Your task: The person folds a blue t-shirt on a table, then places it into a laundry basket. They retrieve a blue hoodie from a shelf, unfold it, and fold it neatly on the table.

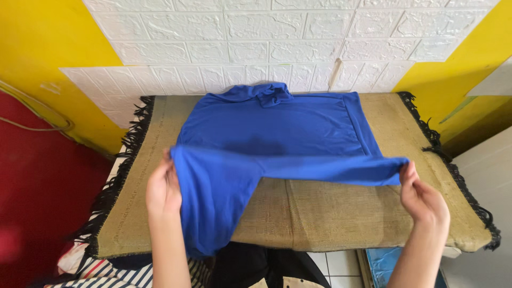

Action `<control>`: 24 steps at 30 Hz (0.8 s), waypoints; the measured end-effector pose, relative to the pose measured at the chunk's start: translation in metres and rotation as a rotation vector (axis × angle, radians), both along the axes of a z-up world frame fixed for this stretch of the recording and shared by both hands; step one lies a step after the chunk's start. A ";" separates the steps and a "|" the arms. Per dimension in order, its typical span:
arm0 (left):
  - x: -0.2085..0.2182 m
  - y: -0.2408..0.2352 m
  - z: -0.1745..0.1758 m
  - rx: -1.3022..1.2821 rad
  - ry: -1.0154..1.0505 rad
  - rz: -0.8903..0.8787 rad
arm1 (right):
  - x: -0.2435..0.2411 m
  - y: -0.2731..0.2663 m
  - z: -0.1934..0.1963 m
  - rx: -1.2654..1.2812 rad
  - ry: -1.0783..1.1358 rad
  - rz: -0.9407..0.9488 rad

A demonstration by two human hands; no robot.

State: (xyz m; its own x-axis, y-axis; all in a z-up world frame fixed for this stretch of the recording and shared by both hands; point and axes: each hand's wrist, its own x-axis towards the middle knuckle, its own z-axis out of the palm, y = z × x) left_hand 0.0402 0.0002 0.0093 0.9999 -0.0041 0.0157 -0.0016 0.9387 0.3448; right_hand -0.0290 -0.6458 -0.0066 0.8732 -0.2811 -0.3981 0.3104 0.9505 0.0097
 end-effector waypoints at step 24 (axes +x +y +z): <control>-0.023 -0.061 0.016 2.464 0.146 -0.116 | 0.135 0.042 -0.075 -2.478 0.795 0.031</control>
